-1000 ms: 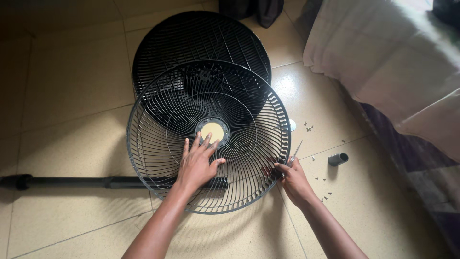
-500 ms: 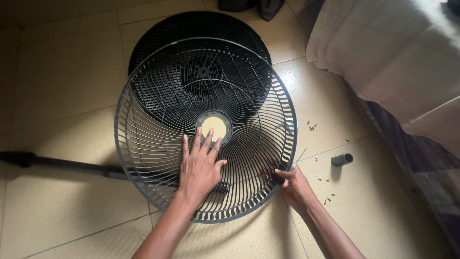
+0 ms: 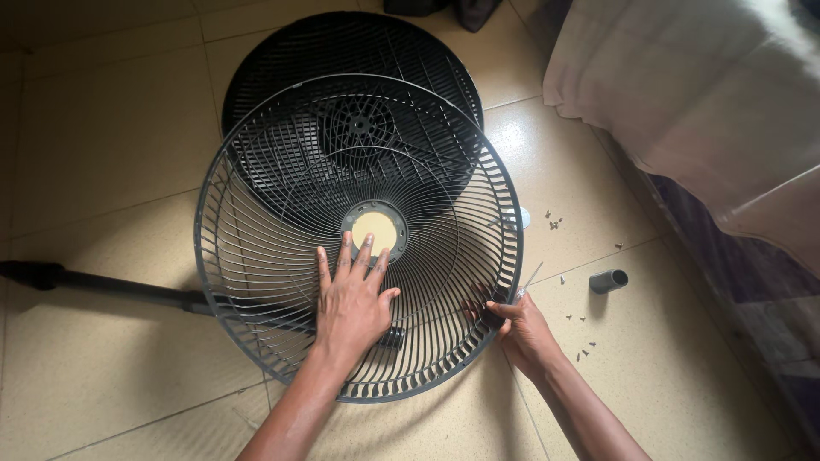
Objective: The person assembles a standing fan by connecting the pole sections, attaching the fan head, and securing the front and rear grilles with a screwdriver. The person handles the fan blades, grilles, pole, and motor housing during the process.
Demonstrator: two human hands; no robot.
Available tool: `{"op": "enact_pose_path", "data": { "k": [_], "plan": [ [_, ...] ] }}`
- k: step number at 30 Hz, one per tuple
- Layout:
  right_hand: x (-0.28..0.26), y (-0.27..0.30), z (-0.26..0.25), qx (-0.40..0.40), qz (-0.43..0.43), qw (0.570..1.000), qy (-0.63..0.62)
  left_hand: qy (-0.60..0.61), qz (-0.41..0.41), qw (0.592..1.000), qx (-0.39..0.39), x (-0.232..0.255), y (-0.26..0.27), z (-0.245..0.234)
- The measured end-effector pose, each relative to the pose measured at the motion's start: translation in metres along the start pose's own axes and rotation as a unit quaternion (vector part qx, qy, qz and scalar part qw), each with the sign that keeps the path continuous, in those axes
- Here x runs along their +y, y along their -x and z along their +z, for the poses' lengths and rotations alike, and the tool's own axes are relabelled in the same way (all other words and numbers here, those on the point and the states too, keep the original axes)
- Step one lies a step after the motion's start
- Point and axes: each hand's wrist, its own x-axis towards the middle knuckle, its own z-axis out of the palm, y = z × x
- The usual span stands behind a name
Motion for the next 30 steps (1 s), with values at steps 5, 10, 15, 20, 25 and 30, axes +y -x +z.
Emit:
{"op": "enact_pose_path", "data": {
  "k": [5, 10, 15, 20, 25, 30],
  "plan": [
    [-0.001, 0.0, 0.001, 0.004, 0.0, 1.0, 0.001, -0.01, -0.005, 1.0, -0.007, 0.0, -0.001, 0.001],
    [0.0, 0.0, 0.001, -0.001, -0.004, 1.0, 0.01, -0.01, -0.01, 1.0, -0.018, 0.0, -0.001, 0.001],
    [0.0, 0.001, 0.002, 0.002, -0.002, 1.0, 0.014, -0.011, -0.014, 1.0, -0.024, 0.0, -0.002, 0.002],
    [0.0, 0.001, 0.002, 0.002, 0.001, 1.0, 0.018, -0.018, -0.023, 0.999, -0.042, -0.002, -0.003, 0.006],
    [0.003, -0.006, -0.004, 0.003, -0.012, 1.0, 0.006, 0.005, -0.037, 0.995, -0.091, -0.01, -0.005, 0.012],
    [0.001, -0.015, -0.02, -0.007, -0.073, 0.995, 0.06, 0.065, -0.033, 0.993, -0.092, -0.014, -0.005, 0.018]
  ]
}}
